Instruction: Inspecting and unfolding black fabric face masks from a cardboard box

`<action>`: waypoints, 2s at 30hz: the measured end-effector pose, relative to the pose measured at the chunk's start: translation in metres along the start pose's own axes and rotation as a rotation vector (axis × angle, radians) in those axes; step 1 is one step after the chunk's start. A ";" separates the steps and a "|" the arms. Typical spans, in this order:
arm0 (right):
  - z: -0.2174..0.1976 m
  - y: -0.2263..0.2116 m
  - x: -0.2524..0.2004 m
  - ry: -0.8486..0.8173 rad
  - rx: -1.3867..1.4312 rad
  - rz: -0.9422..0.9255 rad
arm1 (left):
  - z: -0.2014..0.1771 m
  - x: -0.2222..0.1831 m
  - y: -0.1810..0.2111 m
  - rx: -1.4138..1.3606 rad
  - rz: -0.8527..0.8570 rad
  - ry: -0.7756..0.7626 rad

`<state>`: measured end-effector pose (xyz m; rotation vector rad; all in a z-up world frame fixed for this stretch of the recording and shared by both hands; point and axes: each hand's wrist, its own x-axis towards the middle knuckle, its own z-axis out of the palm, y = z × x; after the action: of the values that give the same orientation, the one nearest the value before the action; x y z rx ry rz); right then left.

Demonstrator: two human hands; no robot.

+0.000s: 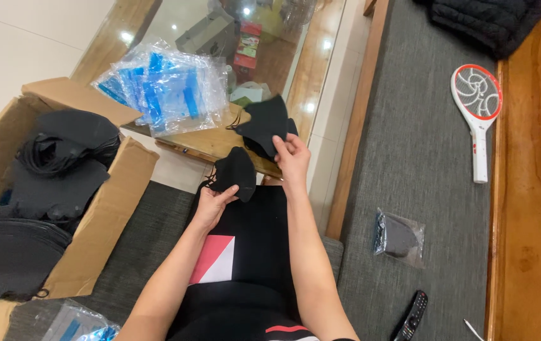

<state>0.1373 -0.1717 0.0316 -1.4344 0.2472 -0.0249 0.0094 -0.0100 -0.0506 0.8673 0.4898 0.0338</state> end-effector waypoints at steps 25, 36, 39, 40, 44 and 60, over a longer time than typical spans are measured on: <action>-0.016 -0.020 -0.028 0.097 -0.664 -0.077 | 0.000 0.000 0.000 0.022 0.007 -0.003; -0.018 -0.024 -0.051 0.113 -0.664 -0.133 | 0.008 -0.016 0.018 0.033 -0.014 -0.005; -0.016 -0.004 -0.058 0.045 -0.661 -0.174 | 0.008 -0.013 0.014 0.027 -0.016 -0.015; -0.012 -0.001 -0.066 0.048 -0.662 -0.170 | 0.008 -0.012 0.013 0.029 -0.021 -0.016; -0.001 0.002 -0.093 -0.121 -0.579 -0.149 | 0.004 -0.006 0.003 0.028 -0.021 -0.022; 0.004 -0.008 -0.108 -0.203 -0.492 -0.240 | -0.001 -0.005 0.001 0.095 -0.017 -0.092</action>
<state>0.0341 -0.1510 0.0565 -1.9360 -0.0974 -0.0149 0.0044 -0.0097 -0.0485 0.9537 0.4152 -0.0449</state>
